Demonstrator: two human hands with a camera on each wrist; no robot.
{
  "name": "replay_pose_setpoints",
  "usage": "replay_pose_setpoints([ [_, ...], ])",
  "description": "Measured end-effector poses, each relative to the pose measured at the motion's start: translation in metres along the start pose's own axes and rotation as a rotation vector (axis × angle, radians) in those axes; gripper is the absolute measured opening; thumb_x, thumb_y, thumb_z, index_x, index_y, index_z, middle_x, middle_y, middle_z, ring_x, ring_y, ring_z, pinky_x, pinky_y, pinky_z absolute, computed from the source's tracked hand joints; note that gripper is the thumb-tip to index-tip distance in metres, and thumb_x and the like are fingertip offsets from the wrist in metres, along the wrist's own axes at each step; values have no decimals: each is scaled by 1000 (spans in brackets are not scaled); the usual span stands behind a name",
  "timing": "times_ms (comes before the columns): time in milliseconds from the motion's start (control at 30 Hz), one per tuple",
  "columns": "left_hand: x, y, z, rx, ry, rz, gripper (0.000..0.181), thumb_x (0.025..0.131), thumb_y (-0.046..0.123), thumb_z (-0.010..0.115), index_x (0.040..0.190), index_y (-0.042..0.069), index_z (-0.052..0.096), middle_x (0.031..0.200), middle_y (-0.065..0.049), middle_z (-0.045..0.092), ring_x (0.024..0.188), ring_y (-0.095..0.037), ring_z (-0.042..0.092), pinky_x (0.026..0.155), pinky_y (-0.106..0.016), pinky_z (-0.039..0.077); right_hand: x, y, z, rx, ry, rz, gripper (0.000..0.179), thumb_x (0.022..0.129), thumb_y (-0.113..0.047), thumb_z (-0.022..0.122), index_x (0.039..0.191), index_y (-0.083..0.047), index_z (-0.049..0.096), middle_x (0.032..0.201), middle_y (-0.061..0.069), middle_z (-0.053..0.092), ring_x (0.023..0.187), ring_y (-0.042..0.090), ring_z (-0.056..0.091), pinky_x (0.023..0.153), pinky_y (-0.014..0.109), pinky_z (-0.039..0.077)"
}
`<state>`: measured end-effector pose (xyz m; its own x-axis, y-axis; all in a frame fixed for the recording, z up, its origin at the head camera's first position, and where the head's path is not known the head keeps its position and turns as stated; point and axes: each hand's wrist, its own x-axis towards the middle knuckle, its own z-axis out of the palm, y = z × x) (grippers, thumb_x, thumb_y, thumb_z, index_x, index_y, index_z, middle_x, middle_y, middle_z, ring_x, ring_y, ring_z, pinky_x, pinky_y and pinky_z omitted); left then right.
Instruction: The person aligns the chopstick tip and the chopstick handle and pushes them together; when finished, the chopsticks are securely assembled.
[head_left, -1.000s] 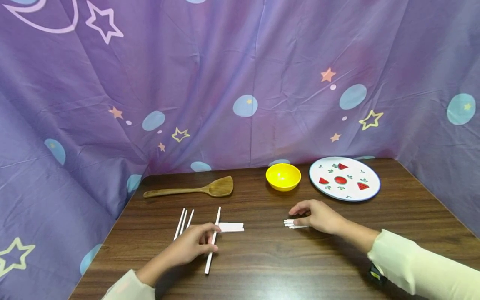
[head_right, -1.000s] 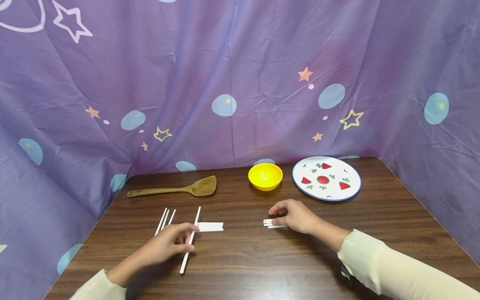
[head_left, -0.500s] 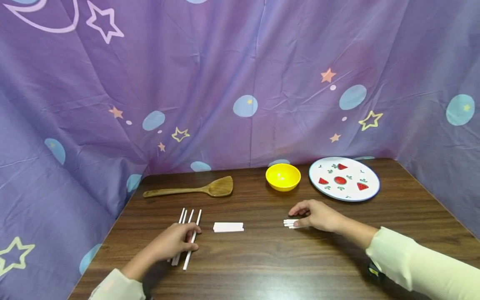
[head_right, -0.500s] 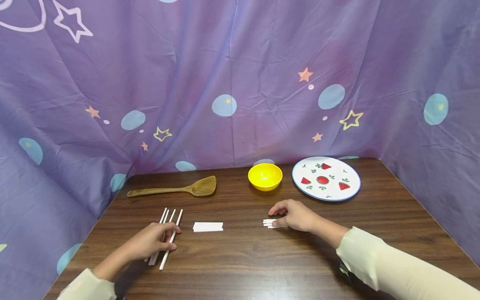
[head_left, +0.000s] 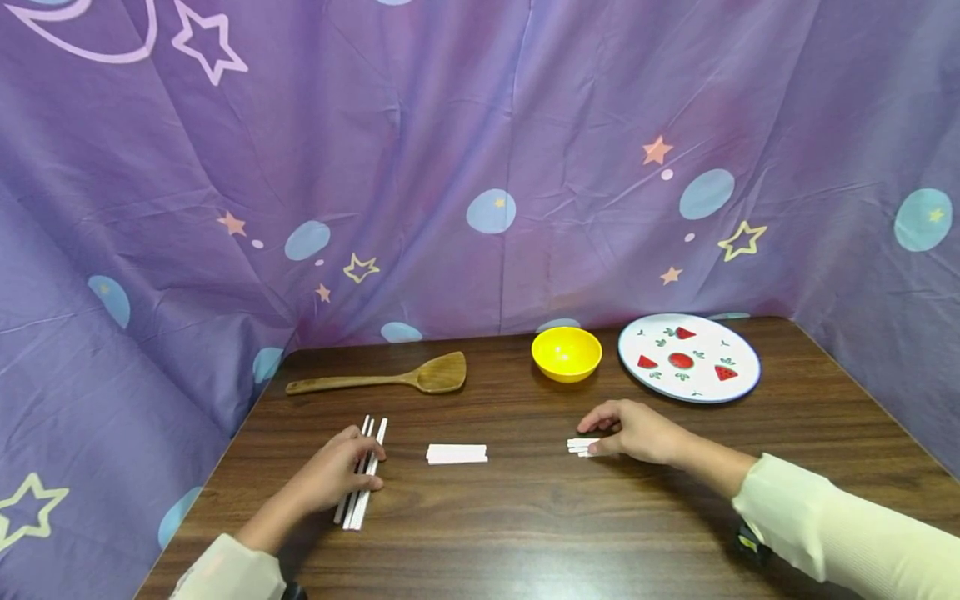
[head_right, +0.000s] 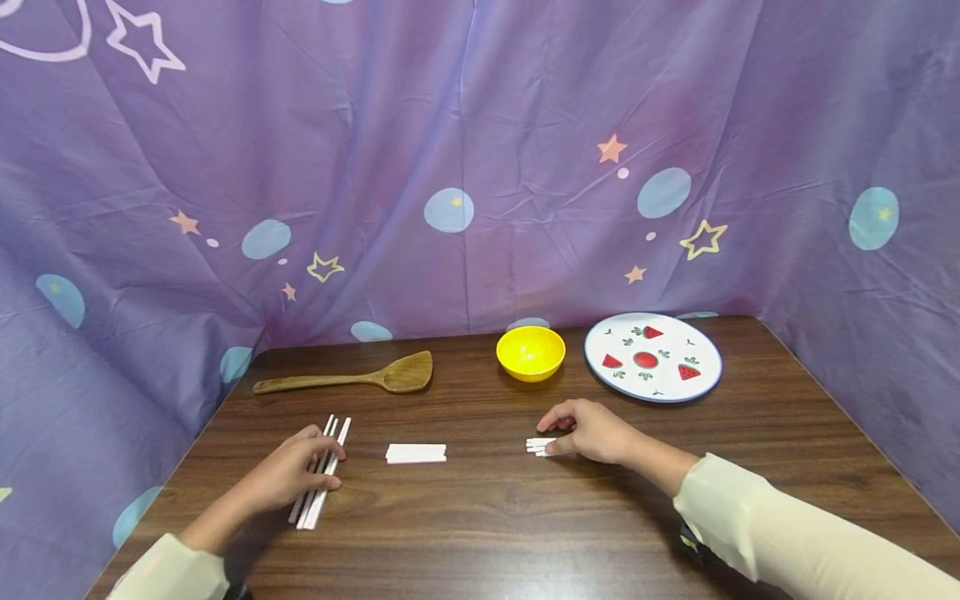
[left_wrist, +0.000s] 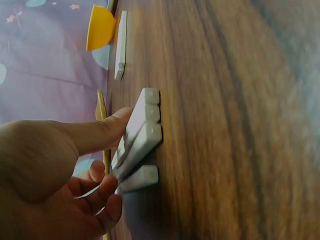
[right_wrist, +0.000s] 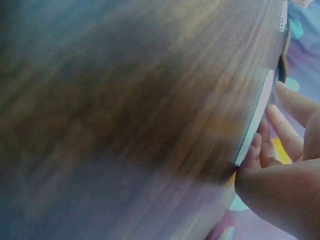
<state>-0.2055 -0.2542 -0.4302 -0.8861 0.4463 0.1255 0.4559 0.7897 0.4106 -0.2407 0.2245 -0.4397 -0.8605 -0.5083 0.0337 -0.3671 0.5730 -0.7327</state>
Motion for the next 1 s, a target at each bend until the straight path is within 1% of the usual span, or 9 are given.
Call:
replay_pose_setpoints([
  [100, 0, -4, -1, -39, 1, 7, 30, 75, 18, 90, 95, 11, 69, 86, 1, 49, 76, -10, 45, 65, -24, 41, -1, -1, 0, 17, -7, 3, 32, 83, -19, 86, 110, -7, 75, 109, 4, 73, 97, 20, 64, 82, 27, 52],
  [200, -1, -6, -2, -64, 0, 22, 29, 75, 17, 90, 93, 10, 68, 85, 1, 49, 75, -11, 47, 64, -24, 40, 0, 0, 0, 10, -9, -2, 31, 83, -19, 86, 110, -7, 76, 109, 4, 73, 97, 20, 64, 83, 28, 52],
  [333, 0, -7, -3, -62, -3, 40, 28, 75, 15, 90, 92, 10, 69, 84, 1, 49, 75, -11, 47, 64, -24, 40, 0, 2, 0, -14, -4, -12, 29, 83, -20, 86, 109, -10, 77, 108, 2, 72, 99, 20, 63, 86, 33, 53],
  [533, 1, -7, -4, -57, -16, 35, 25, 75, 11, 88, 91, 11, 69, 84, 2, 49, 76, -12, 47, 66, -24, 40, 1, 4, 1, -38, -4, -24, 28, 83, -23, 86, 108, -13, 78, 106, -1, 71, 98, 18, 61, 85, 30, 50],
  [733, 2, -5, -6, -46, -15, 42, 24, 75, 12, 88, 90, 11, 69, 83, 1, 50, 76, -11, 46, 65, -25, 40, 2, 5, 1, -47, -6, -25, 29, 83, -23, 86, 109, -14, 77, 106, -1, 71, 98, 18, 61, 85, 30, 49],
  [867, 7, -1, -6, -48, -6, 49, 24, 78, 15, 87, 93, 11, 69, 85, -1, 50, 77, -13, 47, 65, -24, 39, 2, 4, 1, -45, 0, -29, 28, 83, -23, 86, 108, -14, 78, 105, -2, 71, 98, 17, 60, 85, 30, 49],
  [933, 12, 4, -6, -55, -5, 66, 23, 80, 15, 86, 95, 10, 70, 86, -1, 52, 77, -14, 48, 66, -25, 40, 1, 5, 1, -48, 9, -58, 27, 83, -21, 86, 107, -12, 78, 103, -1, 71, 95, 17, 60, 84, 30, 49],
  [1000, 19, 10, -5, -76, -4, 96, 22, 82, 13, 85, 97, 8, 70, 86, -3, 55, 78, -16, 52, 68, -26, 43, 0, 5, 1, -47, 18, -71, 27, 82, -20, 86, 107, -11, 78, 102, -1, 71, 94, 17, 60, 82, 28, 49],
])
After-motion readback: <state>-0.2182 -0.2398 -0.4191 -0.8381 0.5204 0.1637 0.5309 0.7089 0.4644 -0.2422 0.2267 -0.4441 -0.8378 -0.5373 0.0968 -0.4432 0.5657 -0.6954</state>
